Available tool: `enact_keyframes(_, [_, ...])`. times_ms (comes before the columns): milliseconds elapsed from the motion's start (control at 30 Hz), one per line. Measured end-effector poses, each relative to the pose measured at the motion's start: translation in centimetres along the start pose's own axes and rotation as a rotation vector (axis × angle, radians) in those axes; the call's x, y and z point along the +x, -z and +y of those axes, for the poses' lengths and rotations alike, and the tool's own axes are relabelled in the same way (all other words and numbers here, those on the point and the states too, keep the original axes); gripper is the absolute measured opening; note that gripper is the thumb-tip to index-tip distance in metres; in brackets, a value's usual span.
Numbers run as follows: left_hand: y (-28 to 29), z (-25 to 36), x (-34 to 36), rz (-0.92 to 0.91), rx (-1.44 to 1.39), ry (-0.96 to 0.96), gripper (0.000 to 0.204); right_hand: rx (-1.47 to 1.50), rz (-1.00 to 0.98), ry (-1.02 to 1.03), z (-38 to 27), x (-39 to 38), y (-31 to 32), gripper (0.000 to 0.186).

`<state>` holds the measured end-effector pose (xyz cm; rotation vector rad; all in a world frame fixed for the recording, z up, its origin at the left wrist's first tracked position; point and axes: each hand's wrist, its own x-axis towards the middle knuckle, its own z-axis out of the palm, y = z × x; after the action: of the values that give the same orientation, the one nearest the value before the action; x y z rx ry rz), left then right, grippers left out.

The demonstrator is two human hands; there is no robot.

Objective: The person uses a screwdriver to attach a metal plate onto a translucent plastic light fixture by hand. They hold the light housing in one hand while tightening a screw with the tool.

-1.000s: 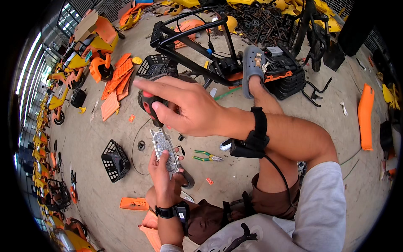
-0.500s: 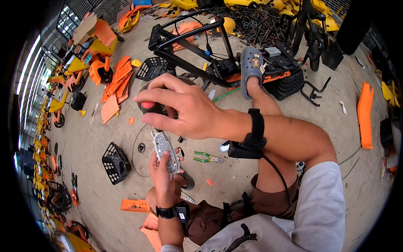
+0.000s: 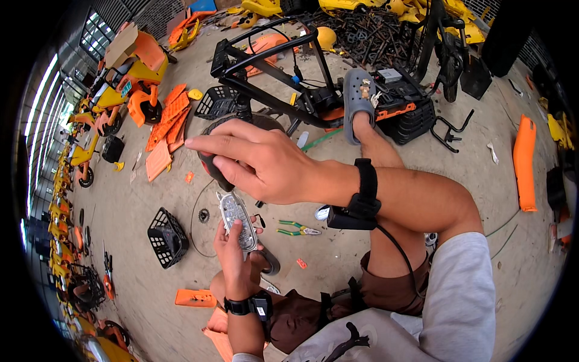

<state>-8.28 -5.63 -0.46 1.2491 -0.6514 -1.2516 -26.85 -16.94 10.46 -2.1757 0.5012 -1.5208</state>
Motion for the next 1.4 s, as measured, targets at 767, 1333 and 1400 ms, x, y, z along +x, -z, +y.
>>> enact_keyframes(767, [0.0,-0.3,0.0,0.02,0.062,-0.021,0.028,0.042,-0.09,0.068,-0.4,-0.2,0.9,0.038])
enact_keyframes(1333, [0.5,-0.6,0.1,0.008,0.039,-0.048,0.029,0.049,-0.101,0.051,-0.7,-0.1,1.0,0.044])
enact_keyframes(1400, [0.3,-0.7,0.0,-0.005,0.017,-0.033,0.028,0.054,-0.178,0.009,-0.9,-0.2,1.4,0.044])
